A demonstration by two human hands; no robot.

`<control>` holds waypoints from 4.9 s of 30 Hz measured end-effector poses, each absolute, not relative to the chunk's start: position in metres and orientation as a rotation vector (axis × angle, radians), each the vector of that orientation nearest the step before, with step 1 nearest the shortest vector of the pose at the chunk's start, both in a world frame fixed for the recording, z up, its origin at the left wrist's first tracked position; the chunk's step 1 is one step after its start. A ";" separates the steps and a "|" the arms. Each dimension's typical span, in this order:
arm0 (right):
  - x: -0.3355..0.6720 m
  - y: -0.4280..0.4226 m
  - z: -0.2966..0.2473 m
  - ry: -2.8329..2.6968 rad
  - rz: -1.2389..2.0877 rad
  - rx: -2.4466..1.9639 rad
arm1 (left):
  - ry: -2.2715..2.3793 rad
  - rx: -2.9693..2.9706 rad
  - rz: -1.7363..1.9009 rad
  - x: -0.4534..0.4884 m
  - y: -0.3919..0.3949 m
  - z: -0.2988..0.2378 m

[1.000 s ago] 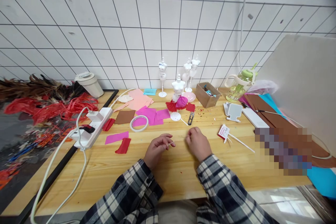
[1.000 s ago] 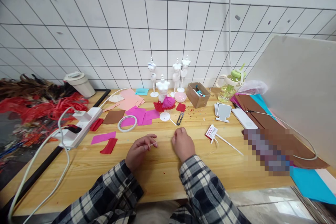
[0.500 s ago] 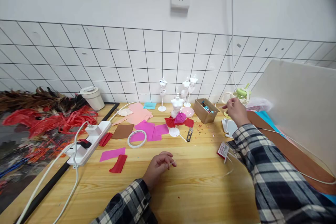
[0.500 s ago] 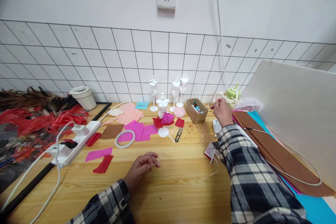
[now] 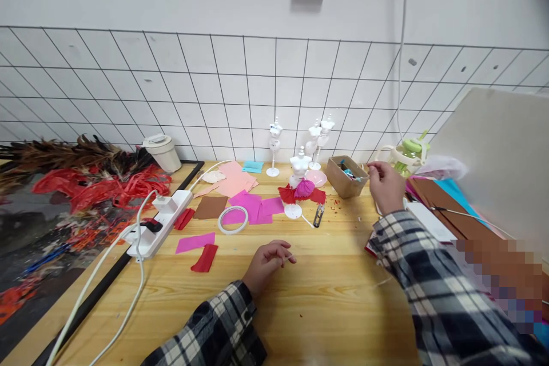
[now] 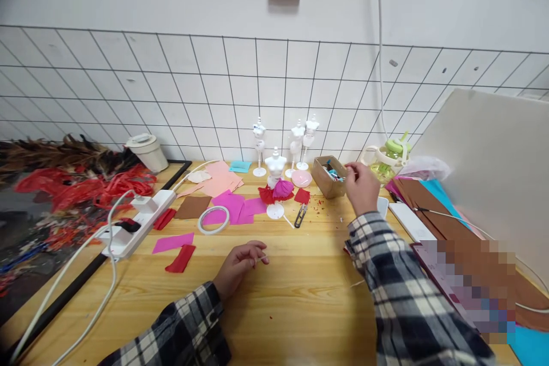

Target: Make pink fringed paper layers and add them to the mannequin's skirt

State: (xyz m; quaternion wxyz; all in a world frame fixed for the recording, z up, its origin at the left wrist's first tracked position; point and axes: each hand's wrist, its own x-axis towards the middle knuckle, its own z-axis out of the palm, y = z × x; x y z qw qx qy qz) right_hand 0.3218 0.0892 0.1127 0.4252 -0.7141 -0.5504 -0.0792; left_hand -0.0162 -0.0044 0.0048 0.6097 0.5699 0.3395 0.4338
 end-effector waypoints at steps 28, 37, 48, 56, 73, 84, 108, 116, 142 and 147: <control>0.186 -0.044 0.020 -1.987 0.603 -1.184 | 0.577 1.360 0.869 -0.019 -0.006 0.001; 0.202 -0.048 0.037 -2.040 0.374 -1.367 | 0.962 1.524 1.008 -0.014 -0.013 0.007; 0.199 -0.055 0.044 -2.202 0.305 -1.446 | 1.076 2.381 0.997 -0.007 -0.020 0.012; 0.203 -0.057 0.038 -2.122 0.370 -1.391 | 1.097 2.413 0.862 -0.005 -0.021 0.015; 0.274 -0.024 0.008 -1.786 0.255 -1.952 | 0.971 2.682 0.710 0.036 -0.014 0.018; 0.275 -0.019 0.000 -1.884 0.196 -1.978 | 0.937 2.773 0.428 0.063 -0.003 0.001; 0.347 -0.114 0.048 -1.703 -0.118 -2.174 | 0.925 2.712 0.491 0.059 -0.005 -0.003; 0.238 -0.066 0.023 -2.253 -0.007 -2.008 | 0.961 2.760 0.476 0.058 -0.010 -0.001; 0.361 -0.098 0.019 -2.251 0.006 -1.987 | 1.075 2.527 0.752 0.050 -0.006 0.012; 0.352 -0.101 0.015 -2.178 0.041 -1.941 | 0.858 2.636 0.663 0.063 -0.021 0.020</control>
